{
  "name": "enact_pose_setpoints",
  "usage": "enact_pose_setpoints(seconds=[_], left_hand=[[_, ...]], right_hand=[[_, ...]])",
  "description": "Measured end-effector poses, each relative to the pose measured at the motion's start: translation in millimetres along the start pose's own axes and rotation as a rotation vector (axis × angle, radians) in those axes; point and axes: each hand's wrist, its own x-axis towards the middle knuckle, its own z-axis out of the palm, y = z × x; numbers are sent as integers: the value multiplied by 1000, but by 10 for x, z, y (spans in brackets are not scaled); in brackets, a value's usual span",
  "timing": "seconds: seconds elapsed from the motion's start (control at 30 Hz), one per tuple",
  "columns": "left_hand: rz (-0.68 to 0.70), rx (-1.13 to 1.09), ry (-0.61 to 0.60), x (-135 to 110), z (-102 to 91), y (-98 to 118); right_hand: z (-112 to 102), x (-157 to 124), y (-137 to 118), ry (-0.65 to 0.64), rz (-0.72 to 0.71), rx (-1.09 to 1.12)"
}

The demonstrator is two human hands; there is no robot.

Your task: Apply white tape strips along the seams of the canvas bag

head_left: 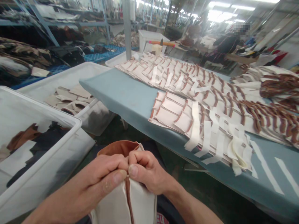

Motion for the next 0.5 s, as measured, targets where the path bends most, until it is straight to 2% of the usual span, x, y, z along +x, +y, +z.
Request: enact_pose_setpoints(seconds=[0.1,0.17,0.27,0.37,0.5], left_hand=[[34,-94,104,-74,101,-136],[40,-181,162,-124,167,-244],[10,-288,150,-185,203,-333],[-42,-299,131,-212,159,-300],[-58,-246,133,-203,79,-218]], right_hand=[[111,-2,123,103,-69,40],[130,13,160,156,-124,-9],[71,41,121,132,-179,-175],[1,47,14,107,-226,-362],[13,18,-142,131,-300,-564]])
